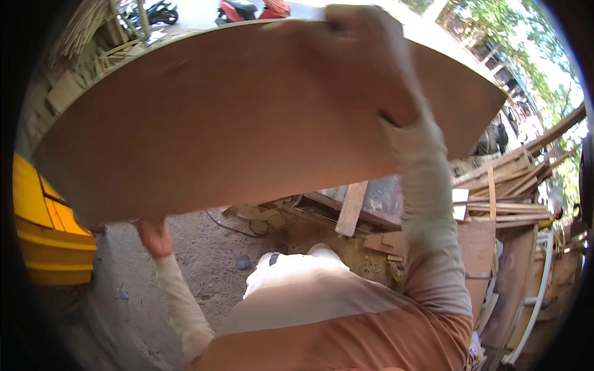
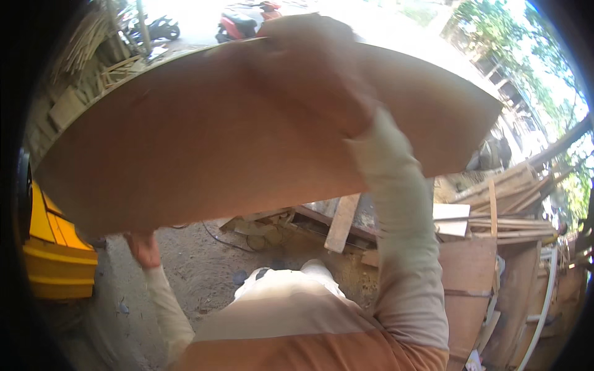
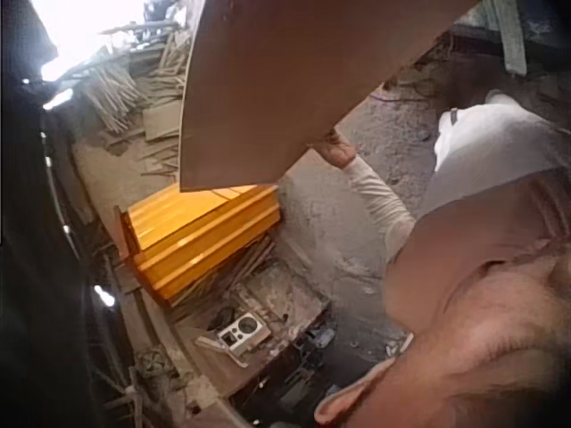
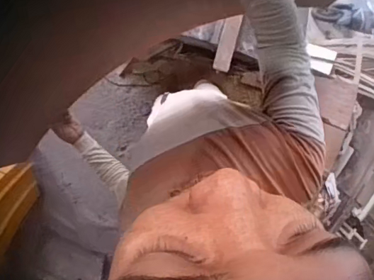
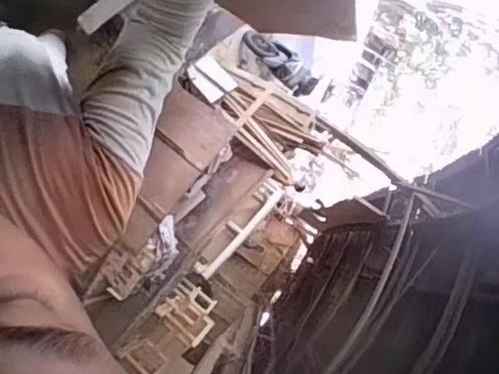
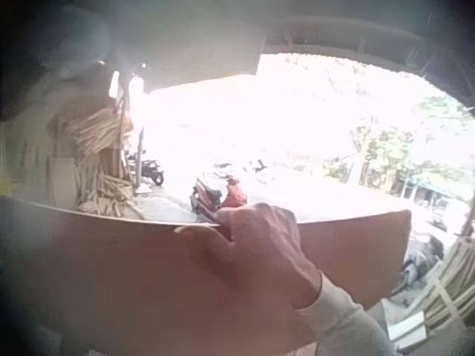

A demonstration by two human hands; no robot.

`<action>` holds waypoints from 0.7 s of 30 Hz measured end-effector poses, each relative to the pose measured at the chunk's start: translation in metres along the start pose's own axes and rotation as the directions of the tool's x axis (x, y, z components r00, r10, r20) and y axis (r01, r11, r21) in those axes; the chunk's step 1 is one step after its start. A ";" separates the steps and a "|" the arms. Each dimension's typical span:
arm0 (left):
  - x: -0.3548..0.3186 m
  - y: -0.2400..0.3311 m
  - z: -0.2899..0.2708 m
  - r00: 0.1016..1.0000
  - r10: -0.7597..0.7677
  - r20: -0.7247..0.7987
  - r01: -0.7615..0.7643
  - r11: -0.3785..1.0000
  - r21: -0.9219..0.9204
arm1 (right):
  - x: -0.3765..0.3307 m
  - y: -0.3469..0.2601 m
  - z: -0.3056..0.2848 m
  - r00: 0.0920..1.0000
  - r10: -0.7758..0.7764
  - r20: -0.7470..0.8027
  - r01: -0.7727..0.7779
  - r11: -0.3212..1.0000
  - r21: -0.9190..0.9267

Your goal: The person uses a square ruler to mark and measure several pieces of wood and plywood on a workbench, then moves and stacks the measured wood pieces.

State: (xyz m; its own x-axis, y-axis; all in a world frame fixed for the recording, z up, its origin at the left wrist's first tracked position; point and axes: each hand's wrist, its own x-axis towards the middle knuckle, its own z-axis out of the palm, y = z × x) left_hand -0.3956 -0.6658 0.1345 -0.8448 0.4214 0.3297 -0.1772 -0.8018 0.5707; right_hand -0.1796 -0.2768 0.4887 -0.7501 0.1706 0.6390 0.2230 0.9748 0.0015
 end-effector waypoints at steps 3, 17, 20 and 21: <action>0.048 -0.119 0.031 0.886 -0.386 0.256 0.414 0.908 -0.067 | -0.081 0.057 -0.074 0.918 0.371 -0.141 -0.393 0.899 -0.194; -0.185 -0.591 0.066 -0.001 -0.908 -0.419 0.855 0.217 -0.472 | -0.472 -0.087 -0.345 0.260 0.621 -0.740 -0.668 -0.437 -0.602; -0.221 -0.615 0.069 -0.056 -0.846 -0.530 0.880 0.209 -0.427 | -0.506 -0.168 -0.354 0.155 0.582 -0.798 -0.614 -0.576 -0.539; -0.229 -0.622 0.070 -0.068 -0.835 -0.546 0.894 0.191 -0.404 | -0.518 -0.190 -0.358 0.054 0.549 -0.834 -0.585 -0.659 -0.472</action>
State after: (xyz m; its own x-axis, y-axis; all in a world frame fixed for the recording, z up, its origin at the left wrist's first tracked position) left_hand -0.0569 -0.2338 -0.2432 -0.0702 0.4096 -0.9096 -0.9936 0.0521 0.1001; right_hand 0.3892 -0.6014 0.4324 0.6010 0.4245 0.6772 0.5859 -0.8103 -0.0119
